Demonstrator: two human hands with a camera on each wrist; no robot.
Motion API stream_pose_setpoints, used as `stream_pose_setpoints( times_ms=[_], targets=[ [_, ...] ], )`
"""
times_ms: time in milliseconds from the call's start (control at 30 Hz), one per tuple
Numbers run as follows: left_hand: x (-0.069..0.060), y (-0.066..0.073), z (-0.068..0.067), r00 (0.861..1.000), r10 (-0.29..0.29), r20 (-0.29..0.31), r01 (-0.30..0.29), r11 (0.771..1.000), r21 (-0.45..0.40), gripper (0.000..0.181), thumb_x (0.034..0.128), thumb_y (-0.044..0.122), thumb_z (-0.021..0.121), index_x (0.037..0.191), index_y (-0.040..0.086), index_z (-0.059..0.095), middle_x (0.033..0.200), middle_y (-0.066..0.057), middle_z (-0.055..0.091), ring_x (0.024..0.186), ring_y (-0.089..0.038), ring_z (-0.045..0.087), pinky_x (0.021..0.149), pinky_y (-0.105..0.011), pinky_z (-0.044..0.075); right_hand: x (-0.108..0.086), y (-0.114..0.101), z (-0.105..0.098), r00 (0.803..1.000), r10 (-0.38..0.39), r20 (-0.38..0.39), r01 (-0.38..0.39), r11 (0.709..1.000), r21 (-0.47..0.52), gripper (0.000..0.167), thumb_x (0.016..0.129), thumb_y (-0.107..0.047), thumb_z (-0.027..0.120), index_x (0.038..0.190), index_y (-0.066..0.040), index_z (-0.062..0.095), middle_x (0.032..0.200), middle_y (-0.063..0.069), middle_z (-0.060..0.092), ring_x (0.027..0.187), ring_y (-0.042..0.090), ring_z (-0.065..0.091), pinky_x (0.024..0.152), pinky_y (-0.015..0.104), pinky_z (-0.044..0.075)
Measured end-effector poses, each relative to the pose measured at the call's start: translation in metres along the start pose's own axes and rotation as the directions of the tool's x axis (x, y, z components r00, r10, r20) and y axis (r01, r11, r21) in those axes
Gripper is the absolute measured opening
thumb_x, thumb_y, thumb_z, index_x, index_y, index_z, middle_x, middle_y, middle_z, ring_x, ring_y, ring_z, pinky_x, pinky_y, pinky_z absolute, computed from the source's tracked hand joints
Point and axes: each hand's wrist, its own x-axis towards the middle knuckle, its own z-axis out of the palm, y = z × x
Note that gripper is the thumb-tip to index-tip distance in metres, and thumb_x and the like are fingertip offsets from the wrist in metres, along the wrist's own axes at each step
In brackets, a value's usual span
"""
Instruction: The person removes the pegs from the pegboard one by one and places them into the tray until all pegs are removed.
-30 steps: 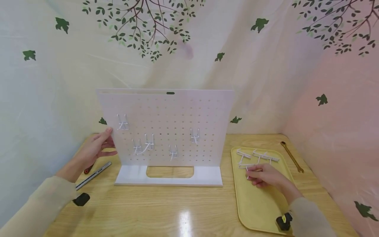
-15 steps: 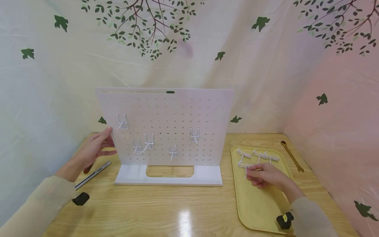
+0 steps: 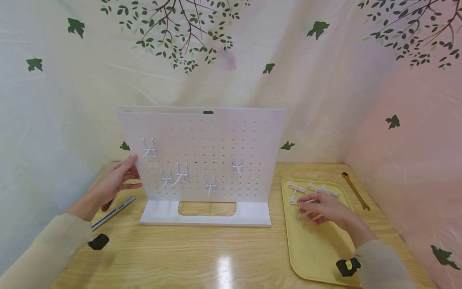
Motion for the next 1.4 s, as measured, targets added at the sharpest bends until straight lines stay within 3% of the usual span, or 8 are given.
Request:
stream_pose_setpoints(
  times_ms=[300, 533, 700, 900, 1133, 1400],
  targets=[
    [0.002, -0.002, 0.0, 1.0, -0.012, 0.004, 0.012, 1.0, -0.002, 0.075, 0.0991, 0.067, 0.043, 0.128, 0.0, 0.056, 0.123, -0.02, 0.059, 0.107, -0.028, 0.062, 0.087, -0.041, 0.059, -0.006, -0.054, 0.023, 0.99, -0.098, 0.099, 0.101, 0.995, -0.019, 0.047, 0.105, -0.023, 0.059, 0.139, 0.008, 0.05, 0.113, 0.021, 0.067, 0.092, 0.034, 0.069, 0.076, 0.045, 0.061],
    [0.003, -0.002, 0.0, 1.0, -0.017, 0.004, 0.017, 1.0, -0.007, 0.076, 0.0989, 0.068, 0.043, 0.129, -0.001, 0.055, 0.126, -0.022, 0.057, 0.108, -0.03, 0.061, 0.087, -0.041, 0.06, -0.006, -0.107, 0.052, 0.962, -0.222, 0.16, 0.232, 0.972, -0.048, 0.042, 0.105, -0.019, 0.059, 0.141, 0.002, 0.052, 0.114, 0.021, 0.068, 0.096, 0.037, 0.069, 0.076, 0.046, 0.061],
    [0.002, -0.001, -0.002, 1.0, -0.009, 0.006, 0.01, 1.0, -0.018, 0.075, 0.1003, 0.065, 0.043, 0.128, -0.003, 0.055, 0.126, -0.023, 0.057, 0.108, -0.028, 0.062, 0.087, -0.042, 0.059, -0.002, -0.14, 0.071, 0.949, -0.265, 0.173, 0.275, 0.961, -0.038, 0.043, 0.104, -0.022, 0.061, 0.143, -0.004, 0.053, 0.116, 0.019, 0.069, 0.097, 0.038, 0.069, 0.077, 0.046, 0.061],
    [0.0, 0.0, -0.002, 1.0, -0.006, 0.009, 0.006, 1.0, -0.014, 0.074, 0.1009, 0.065, 0.042, 0.128, -0.003, 0.055, 0.125, -0.023, 0.058, 0.108, -0.028, 0.062, 0.087, -0.042, 0.059, 0.008, -0.169, 0.094, 0.922, -0.341, 0.183, 0.344, 0.939, 0.01, 0.042, 0.103, -0.02, 0.063, 0.142, -0.008, 0.055, 0.115, 0.018, 0.07, 0.097, 0.038, 0.069, 0.077, 0.048, 0.061],
    [0.0, 0.0, 0.0, 1.0, -0.001, 0.012, 0.001, 1.0, -0.005, 0.074, 0.1004, 0.066, 0.043, 0.129, -0.001, 0.056, 0.124, -0.021, 0.059, 0.107, -0.026, 0.063, 0.087, -0.042, 0.059, 0.026, -0.193, 0.123, 0.912, -0.37, 0.177, 0.361, 0.929, 0.082, 0.042, 0.101, -0.025, 0.066, 0.14, -0.012, 0.057, 0.121, 0.014, 0.069, 0.101, 0.035, 0.069, 0.079, 0.049, 0.061],
    [0.002, -0.002, -0.001, 1.0, -0.004, 0.02, 0.004, 1.0, 0.008, 0.077, 0.0995, 0.068, 0.041, 0.132, -0.001, 0.054, 0.126, -0.022, 0.058, 0.107, -0.027, 0.063, 0.086, -0.041, 0.059, 0.059, -0.215, 0.161, 0.884, -0.411, 0.223, 0.354, 0.9, 0.255, 0.049, 0.101, -0.025, 0.065, 0.145, -0.009, 0.052, 0.133, 0.014, 0.063, 0.114, 0.04, 0.065, 0.086, 0.048, 0.059]
  ],
)
